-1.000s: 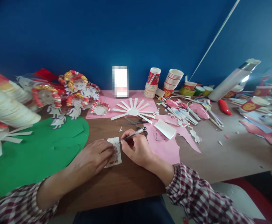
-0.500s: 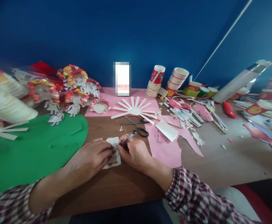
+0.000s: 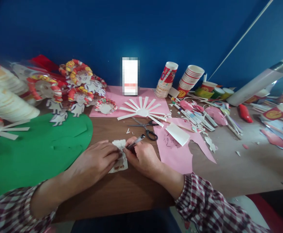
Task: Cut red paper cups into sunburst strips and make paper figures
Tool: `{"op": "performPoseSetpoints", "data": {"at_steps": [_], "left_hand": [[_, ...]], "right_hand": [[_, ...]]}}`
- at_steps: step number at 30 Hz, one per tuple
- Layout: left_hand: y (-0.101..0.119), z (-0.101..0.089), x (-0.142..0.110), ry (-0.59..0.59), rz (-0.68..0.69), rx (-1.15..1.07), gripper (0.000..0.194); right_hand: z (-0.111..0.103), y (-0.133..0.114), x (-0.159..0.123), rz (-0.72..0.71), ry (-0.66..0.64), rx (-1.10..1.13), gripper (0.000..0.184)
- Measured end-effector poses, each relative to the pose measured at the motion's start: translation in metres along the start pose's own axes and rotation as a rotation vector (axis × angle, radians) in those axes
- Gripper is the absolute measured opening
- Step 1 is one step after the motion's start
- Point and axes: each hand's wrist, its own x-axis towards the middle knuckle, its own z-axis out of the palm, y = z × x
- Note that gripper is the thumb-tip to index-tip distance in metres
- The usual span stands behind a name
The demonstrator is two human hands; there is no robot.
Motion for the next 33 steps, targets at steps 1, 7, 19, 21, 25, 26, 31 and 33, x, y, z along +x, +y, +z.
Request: {"op": "performPoseSetpoints", "data": {"at_steps": [1, 7, 19, 21, 25, 26, 31, 33], "left_hand": [[-0.0001, 0.0005, -0.0003, -0.002, 0.0, 0.0, 0.014], [-0.0008, 0.0016, -0.0001, -0.018, 0.005, -0.007, 0.013], [0.0, -0.0005, 0.0005, -0.013, 0.004, -0.004, 0.014], [-0.0001, -0.0008, 0.0003, -0.016, 0.006, -0.003, 0.013], [-0.0004, 0.0, 0.0001, -0.012, 0.004, 0.0, 0.013], [-0.0005, 0.0003, 0.0001, -0.012, 0.004, 0.003, 0.013], [0.0001, 0.0008, 0.0003, -0.012, 0.007, 0.018, 0.014], [0.0003, 0.0002, 0.0, -0.016, 0.005, 0.018, 0.015]], "right_hand": [[0.0002, 0.0003, -0.0001, -0.005, 0.006, 0.005, 0.005], [0.0008, 0.0007, -0.0006, -0.02, 0.016, 0.01, 0.004], [0.0035, 0.0054, -0.0015, -0.046, 0.022, -0.014, 0.005], [0.0035, 0.0052, -0.0016, -0.047, 0.02, -0.026, 0.005], [0.0023, 0.0033, -0.0015, -0.052, 0.013, -0.044, 0.005], [0.0019, 0.0027, -0.0014, -0.056, 0.014, -0.051, 0.005], [0.0014, 0.002, -0.0007, -0.07, 0.024, -0.073, 0.004], [0.0019, 0.0027, -0.0008, -0.068, 0.023, -0.067, 0.003]]}}
